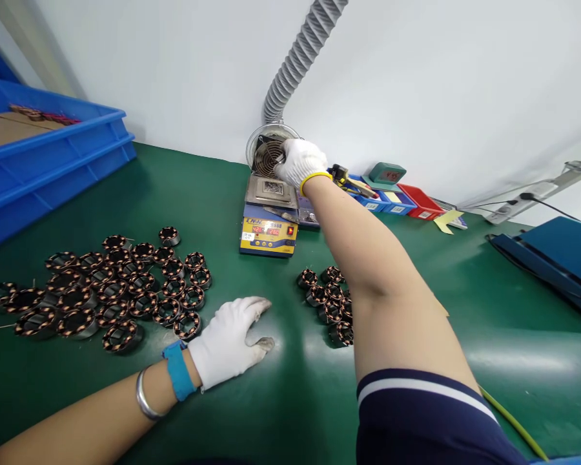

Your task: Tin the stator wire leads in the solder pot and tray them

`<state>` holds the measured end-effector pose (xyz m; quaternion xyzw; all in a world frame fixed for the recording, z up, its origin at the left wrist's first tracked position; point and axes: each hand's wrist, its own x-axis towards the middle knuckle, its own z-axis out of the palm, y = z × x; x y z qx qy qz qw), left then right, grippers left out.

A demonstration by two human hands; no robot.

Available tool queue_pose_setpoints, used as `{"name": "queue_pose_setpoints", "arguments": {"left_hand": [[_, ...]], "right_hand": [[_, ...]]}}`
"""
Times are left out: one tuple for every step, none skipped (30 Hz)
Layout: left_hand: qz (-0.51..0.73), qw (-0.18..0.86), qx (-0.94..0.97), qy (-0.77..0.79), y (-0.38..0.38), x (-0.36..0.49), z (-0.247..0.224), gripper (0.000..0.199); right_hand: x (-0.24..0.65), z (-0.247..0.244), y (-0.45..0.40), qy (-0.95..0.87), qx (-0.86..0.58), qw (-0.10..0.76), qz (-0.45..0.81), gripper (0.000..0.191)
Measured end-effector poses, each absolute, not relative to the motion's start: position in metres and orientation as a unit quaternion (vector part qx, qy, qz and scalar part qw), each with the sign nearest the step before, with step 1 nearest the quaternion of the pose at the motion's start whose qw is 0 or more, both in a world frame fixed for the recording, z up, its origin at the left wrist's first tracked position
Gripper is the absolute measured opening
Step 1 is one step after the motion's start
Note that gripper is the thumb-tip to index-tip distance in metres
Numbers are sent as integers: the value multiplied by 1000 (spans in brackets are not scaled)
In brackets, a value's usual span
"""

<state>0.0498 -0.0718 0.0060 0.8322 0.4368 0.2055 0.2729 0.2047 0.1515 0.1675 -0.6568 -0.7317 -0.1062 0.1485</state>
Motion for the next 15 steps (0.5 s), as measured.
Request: {"name": "queue_pose_setpoints", "arguments": {"left_hand": [[219,281,822,444,-71,50,5,58],[238,290,809,452,-70,50,4,61],[262,300,793,461,-69,50,3,64],[290,312,773,470,-68,50,1,66],[319,325,752,477,-67,50,0,69],[347,340,729,482,-67,51,-2,71],[373,355,707,485,-66,51,-3,73],[393,370,687,486,-66,51,-4,75],[407,383,672,485,-66,51,-4,77],[414,393,663,485,-67,51,-4,78],[415,398,657,487,-67,50,-3,78],[412,400,654,492,-67,50,-2,75],[409,399,653,497,-68,49,-1,72],[408,395,652,503,-68,48,0,69],[413,387,649,508,-67,47,1,66]], "right_hand": [[204,171,144,-731,-656,164,-96,33],[203,173,135,-730,-655,175,-87,32],[203,173,126,-727,-657,186,-75,31],[202,171,116,-722,-660,199,-57,30],[201,167,105,-717,-663,212,-31,31],[200,161,94,-713,-665,223,3,34],[198,153,82,-708,-665,233,48,38],[196,143,70,-704,-661,240,97,42],[194,131,58,-702,-654,241,146,46],[192,120,46,-701,-645,238,190,50],[189,108,34,-699,-636,233,229,55],[187,97,21,-695,-629,229,264,60],[184,88,10,-689,-621,226,296,63],[182,80,0,-684,-611,223,329,63],[181,74,-9,-680,-597,220,365,60]]}}
